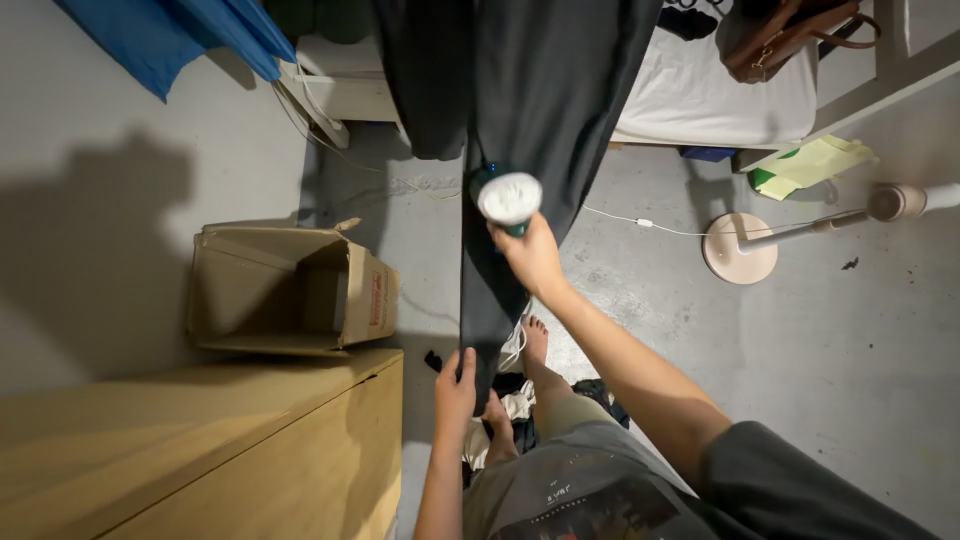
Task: Steaming a pair of black pants using a handheld garment steamer.
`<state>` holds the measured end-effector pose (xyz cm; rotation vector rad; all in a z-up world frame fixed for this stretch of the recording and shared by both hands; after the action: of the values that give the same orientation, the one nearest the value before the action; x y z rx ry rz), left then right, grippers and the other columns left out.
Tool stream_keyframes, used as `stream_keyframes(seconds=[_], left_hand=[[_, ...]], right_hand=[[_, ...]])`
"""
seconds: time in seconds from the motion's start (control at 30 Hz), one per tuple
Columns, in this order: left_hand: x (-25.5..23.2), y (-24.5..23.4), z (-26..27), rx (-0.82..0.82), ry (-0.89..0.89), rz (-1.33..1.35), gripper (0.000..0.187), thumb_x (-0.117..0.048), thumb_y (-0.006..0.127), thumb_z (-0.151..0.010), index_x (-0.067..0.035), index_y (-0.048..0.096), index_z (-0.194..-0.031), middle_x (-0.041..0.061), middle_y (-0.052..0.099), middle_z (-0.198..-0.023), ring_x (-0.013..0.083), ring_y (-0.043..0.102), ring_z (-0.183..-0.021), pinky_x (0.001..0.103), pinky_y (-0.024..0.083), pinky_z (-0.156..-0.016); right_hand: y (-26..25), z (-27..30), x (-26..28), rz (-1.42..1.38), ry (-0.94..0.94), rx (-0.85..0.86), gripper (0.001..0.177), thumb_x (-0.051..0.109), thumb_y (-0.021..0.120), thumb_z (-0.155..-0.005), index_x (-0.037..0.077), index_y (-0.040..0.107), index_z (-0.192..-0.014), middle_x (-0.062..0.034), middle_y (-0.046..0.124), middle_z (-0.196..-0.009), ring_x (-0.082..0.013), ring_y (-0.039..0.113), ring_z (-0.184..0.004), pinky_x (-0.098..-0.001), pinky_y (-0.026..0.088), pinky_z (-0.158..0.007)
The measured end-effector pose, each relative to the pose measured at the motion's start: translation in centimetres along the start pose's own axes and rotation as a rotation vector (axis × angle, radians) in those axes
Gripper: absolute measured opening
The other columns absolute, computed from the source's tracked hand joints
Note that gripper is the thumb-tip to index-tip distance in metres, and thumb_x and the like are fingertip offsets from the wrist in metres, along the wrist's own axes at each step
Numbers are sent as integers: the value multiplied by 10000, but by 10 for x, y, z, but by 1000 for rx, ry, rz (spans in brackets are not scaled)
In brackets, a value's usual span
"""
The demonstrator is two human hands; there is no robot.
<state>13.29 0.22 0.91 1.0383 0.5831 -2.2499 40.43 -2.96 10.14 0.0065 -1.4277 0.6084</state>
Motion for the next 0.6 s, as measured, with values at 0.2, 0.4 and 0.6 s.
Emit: stream_keyframes(seconds=[0.2, 0.4, 0.6], left_hand=[[10, 14, -7, 50, 333, -199, 214, -150, 727, -869, 23, 691, -988, 115, 652, -948, 251, 654, -867, 324, 516, -794], [42, 14, -28, 27, 318, -286, 206, -65, 599, -846, 15, 643, -1030, 150, 651, -988, 310, 641, -935, 349, 520, -831], [-28, 21, -1, 21, 49, 24, 396, -323, 663, -951, -91, 642, -1272, 149, 734, -1195, 238, 668, -1120, 325, 490, -952]], right_hand=[[-4, 28, -17, -62, 2, 103, 381, 163, 770, -827, 25, 682, -1171, -127, 777, -1106, -225, 726, -1057, -342, 540, -931], [-2, 24, -16, -28, 26, 127, 378, 194, 797, -824, 17, 691, -1140, -127, 778, -1095, -206, 733, -1053, -334, 546, -918], [-9, -15, 3, -50, -9, 51, 402, 224, 794, -848, 0, 671, -1158, -131, 778, -1095, -210, 731, -1057, -331, 542, -934]])
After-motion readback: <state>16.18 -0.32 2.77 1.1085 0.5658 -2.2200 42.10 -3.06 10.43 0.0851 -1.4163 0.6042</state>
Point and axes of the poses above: each hand's wrist, its own z-axis away from the middle knuckle, its own y-axis out of the palm, x = y × z, the point moved 3 cm from there along -z, towards the middle knuckle
